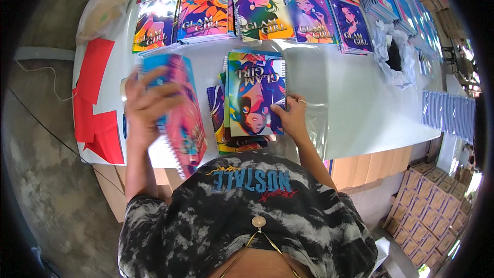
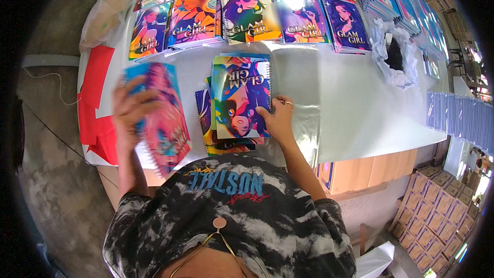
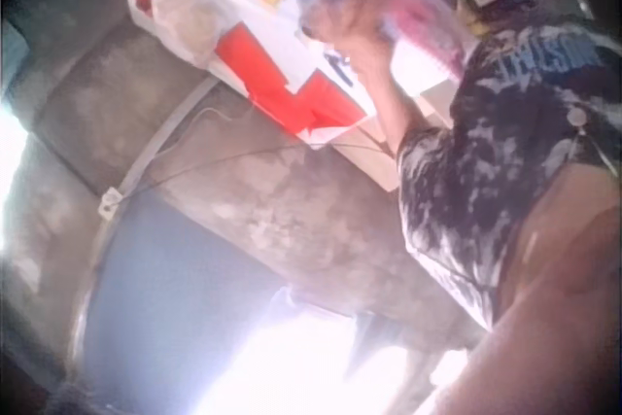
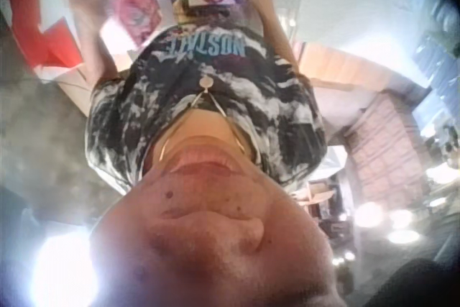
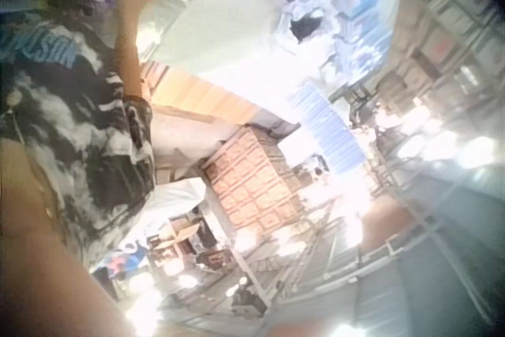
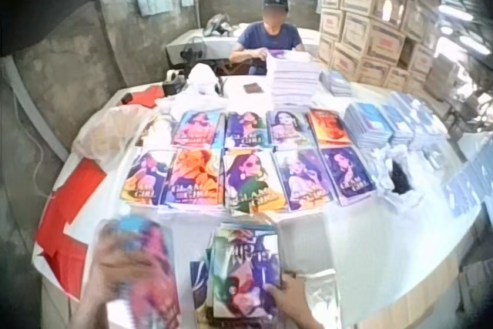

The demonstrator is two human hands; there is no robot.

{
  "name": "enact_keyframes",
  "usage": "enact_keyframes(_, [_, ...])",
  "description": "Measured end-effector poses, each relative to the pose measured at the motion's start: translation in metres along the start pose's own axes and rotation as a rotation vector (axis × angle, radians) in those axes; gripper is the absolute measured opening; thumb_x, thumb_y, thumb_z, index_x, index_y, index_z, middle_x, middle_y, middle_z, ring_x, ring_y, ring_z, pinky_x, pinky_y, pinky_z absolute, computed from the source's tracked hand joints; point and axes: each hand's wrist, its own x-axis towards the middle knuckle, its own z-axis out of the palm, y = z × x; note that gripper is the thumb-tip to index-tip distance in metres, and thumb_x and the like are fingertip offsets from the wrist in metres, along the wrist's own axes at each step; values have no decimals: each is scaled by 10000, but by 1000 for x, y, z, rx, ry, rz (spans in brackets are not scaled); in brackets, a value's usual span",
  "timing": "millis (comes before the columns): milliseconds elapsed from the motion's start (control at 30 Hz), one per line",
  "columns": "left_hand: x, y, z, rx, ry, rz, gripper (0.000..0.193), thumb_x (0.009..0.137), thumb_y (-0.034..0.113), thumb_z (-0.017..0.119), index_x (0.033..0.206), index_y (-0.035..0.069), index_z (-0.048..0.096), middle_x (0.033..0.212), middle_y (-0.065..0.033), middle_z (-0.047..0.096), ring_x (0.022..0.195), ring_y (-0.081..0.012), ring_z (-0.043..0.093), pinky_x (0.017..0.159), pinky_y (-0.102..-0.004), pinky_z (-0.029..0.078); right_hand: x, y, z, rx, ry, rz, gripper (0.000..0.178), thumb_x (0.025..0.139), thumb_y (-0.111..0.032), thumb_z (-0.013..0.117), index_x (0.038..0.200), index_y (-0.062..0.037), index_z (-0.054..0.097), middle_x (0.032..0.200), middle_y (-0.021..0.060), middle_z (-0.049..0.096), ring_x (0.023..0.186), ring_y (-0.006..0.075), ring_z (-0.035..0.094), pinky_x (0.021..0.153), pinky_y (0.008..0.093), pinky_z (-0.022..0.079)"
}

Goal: The person places spiral-bound notebooks into clear plastic bags and seals them with tape. The person repeats this process for multiple notebooks, stacking the finished packages on the table.

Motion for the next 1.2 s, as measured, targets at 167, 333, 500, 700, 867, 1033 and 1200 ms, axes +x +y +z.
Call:
enact_keyframes(167, [-10, 0, 55, -181, 623, -124, 176, 738, 271, 613, 833, 162, 712, 1007, -64, 663, 1122, -279, 520, 1033, -461, 306, 48, -49, -68, 604, -260, 418, 213, 805, -196, 661, 932, -32, 615, 787, 19, 601, 670, 98, 527, 635, 264, 442])
enact_keyframes(333, [-58, 24, 157, -123, -356, -57, 588, 714, -26, 543, 1209, 291, 574, 1383, 2, 424, 1330, -294, 291, 1078, -562, 154, 67, -81, -172, 1007, 294, 225, 262, 882, -92, 537, 1132, -16, 531, 915, 71, 630, 721, 119, 620, 580, 216, 492])
enact_keyframes(500, [-16, 28, 124, -368, -73, -263, 493, 755, 70, 527, 1245, 126, 521, 1374, -116, 413, 1293, -352, 324, 1046, -543, 212, 44, -48, -116, 984, -157, 570, 220, 838, -151, 614, 1026, -49, 558, 811, 54, 626, 695, 128, 626, 562, 250, 507])
enact_keyframes(700, [5, 83, 181, -219, -378, -390, 569, 786, 311, 599, 1321, 185, 451, 1443, -152, 278, 1347, -399, 169, 1058, -574, 107, 56, -11, -44, 30, -605, 398, 328, 732, -307, 733, 824, -13, 620, 795, 120, 620, 759, 189, 587, 702, 309, 451])
enact_keyframes(867, [2, 88, 192, -150, -372, -385, 558, 776, 394, 588, 1292, 207, 488, 1438, -140, 294, 1345, -389, 180, 1048, -593, 94, 244, 103, -78, 338, 108, 168, 246, 795, -272, 646, 871, -38, 638, 843, 99, 656, 769, 209, 610, 693, 306, 462])
enact_keyframes(1033, [-1, 86, 196, -157, -347, -371, 548, 752, 415, 616, 1254, 214, 528, 1418, -129, 330, 1321, -381, 229, 1033, -603, 111, 425, 222, -98, -572, 442, 716, 492, 742, -454, 664, 1049, -71, 631, 1072, 176, 603, 1069, 343, 521, 891, 506, 371])
enact_keyframes(1200, [-1, 83, 196, -152, -333, -397, 554, 749, 436, 615, 1245, 204, 536, 1416, -134, 335, 1326, -378, 234, 1043, -591, 105, 444, 217, -87, -48, 785, 241, 303, 732, -257, 701, 945, -55, 624, 945, 145, 636, 893, 288, 606, 796, 410, 452])
